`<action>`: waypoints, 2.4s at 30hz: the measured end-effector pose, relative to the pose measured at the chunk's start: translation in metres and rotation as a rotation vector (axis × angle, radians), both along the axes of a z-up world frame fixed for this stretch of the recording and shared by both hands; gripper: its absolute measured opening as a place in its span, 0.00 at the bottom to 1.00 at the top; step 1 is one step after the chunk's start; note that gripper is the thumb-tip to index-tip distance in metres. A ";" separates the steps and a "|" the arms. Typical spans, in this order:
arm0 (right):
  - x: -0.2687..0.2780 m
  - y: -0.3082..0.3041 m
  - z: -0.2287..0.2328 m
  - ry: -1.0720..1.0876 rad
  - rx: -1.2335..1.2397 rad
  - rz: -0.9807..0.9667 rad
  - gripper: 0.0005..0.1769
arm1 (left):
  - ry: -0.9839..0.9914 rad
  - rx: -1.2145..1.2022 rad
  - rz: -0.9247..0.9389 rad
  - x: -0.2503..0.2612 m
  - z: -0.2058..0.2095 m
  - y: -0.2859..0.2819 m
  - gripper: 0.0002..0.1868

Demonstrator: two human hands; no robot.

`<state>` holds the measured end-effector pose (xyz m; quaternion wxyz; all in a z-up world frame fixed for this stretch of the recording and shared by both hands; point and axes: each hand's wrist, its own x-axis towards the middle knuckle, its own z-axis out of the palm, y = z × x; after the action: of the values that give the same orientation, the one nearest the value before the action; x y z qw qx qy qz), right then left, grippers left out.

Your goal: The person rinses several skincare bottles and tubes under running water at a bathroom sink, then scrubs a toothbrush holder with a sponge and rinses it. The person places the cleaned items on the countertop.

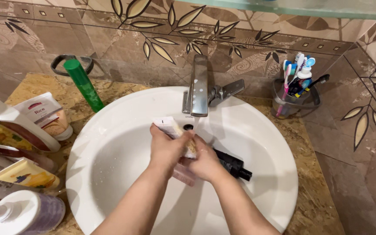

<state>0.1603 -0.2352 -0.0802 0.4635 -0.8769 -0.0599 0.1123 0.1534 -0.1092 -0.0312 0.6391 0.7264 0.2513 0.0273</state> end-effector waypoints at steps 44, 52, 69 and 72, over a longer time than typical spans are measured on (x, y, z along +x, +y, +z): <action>-0.183 0.221 0.030 -0.249 -0.124 0.368 0.48 | 0.101 1.075 0.101 -0.277 0.020 0.222 0.68; -0.186 0.242 0.028 -0.206 -0.110 0.344 0.49 | 0.181 1.084 0.025 -0.266 0.003 0.230 0.61; -0.165 0.262 0.030 -0.192 -0.127 0.284 0.56 | 0.314 1.174 -0.104 -0.248 -0.004 0.246 0.51; -0.162 0.262 0.031 -0.168 -0.149 0.273 0.60 | 0.334 1.189 -0.126 -0.246 -0.001 0.249 0.51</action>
<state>-0.0015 0.0272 -0.0492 0.3711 -0.8988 -0.2086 0.1050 -0.0923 0.1393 -0.0322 0.0777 0.9660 0.2464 0.0106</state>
